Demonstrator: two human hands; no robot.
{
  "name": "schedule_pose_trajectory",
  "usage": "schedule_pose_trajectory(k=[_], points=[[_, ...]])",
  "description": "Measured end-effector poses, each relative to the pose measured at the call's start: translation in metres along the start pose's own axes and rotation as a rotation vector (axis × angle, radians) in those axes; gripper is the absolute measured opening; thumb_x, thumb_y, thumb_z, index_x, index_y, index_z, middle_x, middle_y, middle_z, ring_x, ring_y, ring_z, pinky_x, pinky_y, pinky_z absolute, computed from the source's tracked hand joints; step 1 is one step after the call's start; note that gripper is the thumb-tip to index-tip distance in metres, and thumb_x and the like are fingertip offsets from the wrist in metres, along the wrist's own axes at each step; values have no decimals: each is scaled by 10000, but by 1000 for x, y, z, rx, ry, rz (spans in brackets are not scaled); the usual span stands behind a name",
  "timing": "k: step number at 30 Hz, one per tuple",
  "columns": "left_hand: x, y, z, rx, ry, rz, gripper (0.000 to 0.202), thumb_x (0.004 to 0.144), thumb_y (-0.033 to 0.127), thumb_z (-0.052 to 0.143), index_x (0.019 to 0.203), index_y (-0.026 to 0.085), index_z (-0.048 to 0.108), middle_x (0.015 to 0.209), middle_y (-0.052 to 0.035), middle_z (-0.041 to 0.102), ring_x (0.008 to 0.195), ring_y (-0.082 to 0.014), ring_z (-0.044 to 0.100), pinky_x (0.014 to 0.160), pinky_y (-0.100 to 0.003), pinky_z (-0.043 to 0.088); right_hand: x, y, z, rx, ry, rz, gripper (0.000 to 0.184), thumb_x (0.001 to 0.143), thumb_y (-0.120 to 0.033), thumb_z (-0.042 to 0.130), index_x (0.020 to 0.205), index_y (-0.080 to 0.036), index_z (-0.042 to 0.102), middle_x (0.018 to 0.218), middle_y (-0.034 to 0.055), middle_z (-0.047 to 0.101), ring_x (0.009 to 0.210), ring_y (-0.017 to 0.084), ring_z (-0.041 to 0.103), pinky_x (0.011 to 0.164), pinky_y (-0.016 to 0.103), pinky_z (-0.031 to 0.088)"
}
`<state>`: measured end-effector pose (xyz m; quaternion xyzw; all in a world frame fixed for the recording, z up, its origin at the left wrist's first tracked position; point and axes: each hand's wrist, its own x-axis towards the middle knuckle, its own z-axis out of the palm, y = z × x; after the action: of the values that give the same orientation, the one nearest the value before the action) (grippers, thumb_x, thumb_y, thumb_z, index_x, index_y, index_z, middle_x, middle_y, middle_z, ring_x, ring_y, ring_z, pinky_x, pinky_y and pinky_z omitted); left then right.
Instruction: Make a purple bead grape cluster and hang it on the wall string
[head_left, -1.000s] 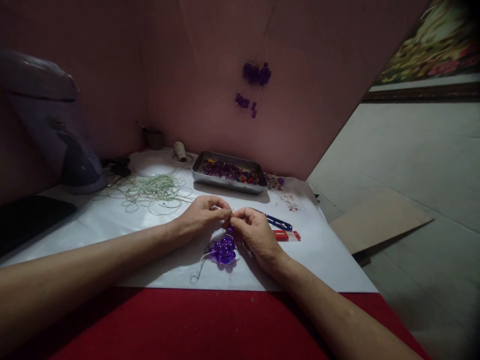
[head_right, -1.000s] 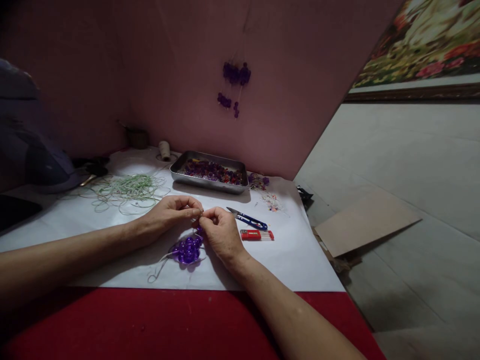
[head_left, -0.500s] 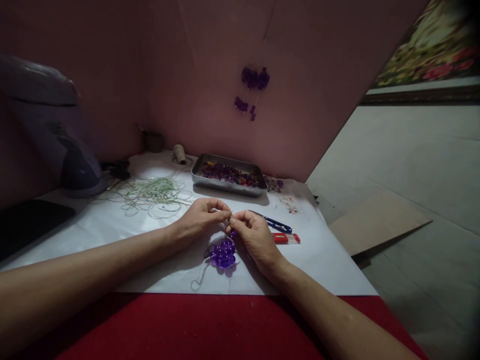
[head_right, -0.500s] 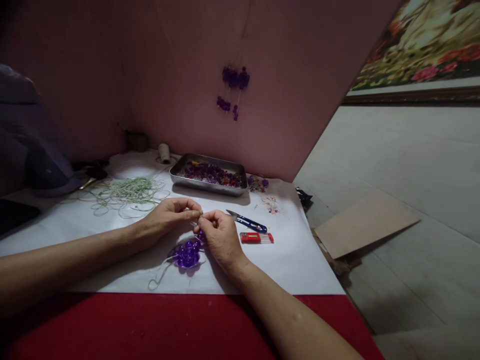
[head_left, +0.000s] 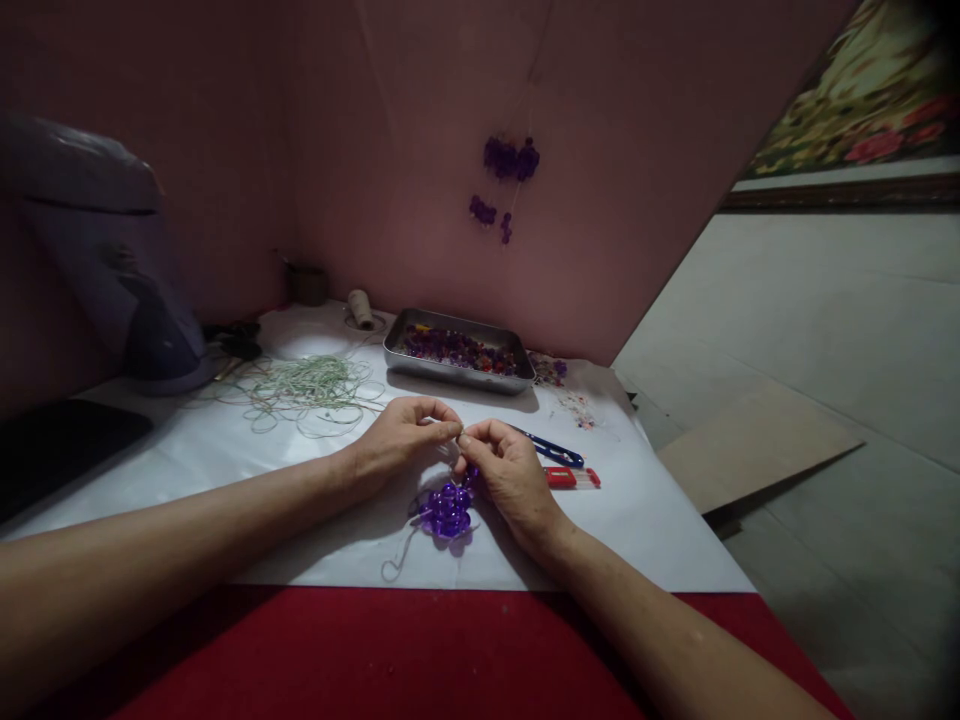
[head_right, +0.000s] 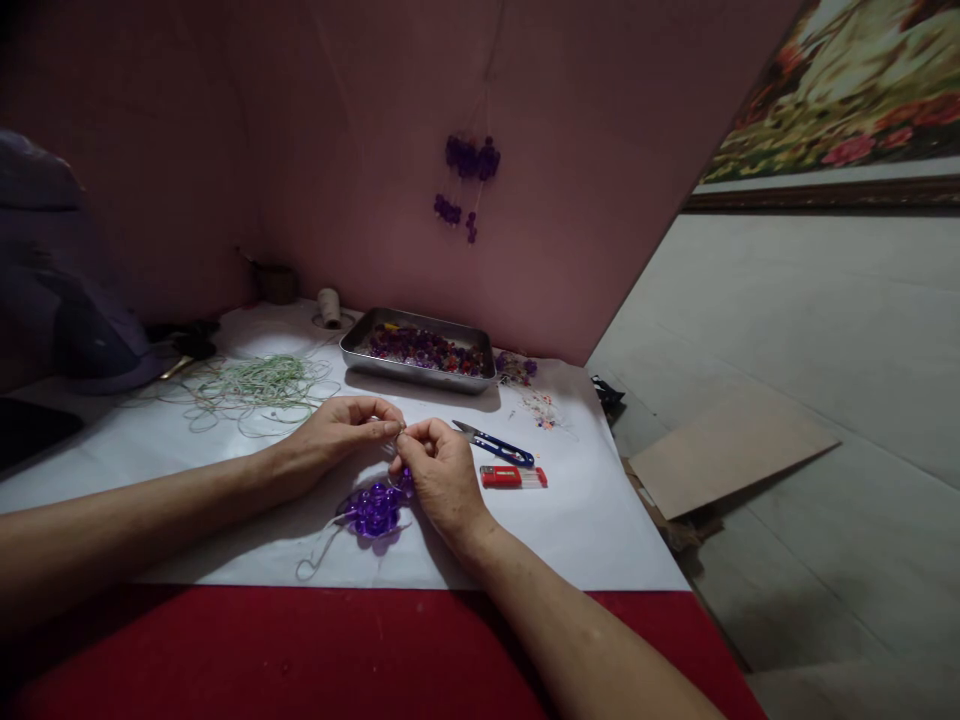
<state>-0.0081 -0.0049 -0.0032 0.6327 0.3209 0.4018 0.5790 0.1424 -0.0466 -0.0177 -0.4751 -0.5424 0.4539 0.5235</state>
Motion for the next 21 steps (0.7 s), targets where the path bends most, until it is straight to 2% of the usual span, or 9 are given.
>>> schedule_pose_trajectory(k=[14,21], points=[[0,-3,0,-31,27,-6,268,696,370,727,735,125,625,658,-7,606,622,-127,530,636,-268,403,0,-1,0,-14,2,-29,144,794,-293,622,730,-178,565,559,-27,589,541,110,518,577,253,399],[2,-5,-3,-23,31,15,259,699,372,711,750,129,635,677,-16,610,645,-141,531,648,-283,396,-1,-1,-1,-18,20,20,164,794,-324,626,751,-172,580,586,-15,614,462,87,445,487,239,339]])
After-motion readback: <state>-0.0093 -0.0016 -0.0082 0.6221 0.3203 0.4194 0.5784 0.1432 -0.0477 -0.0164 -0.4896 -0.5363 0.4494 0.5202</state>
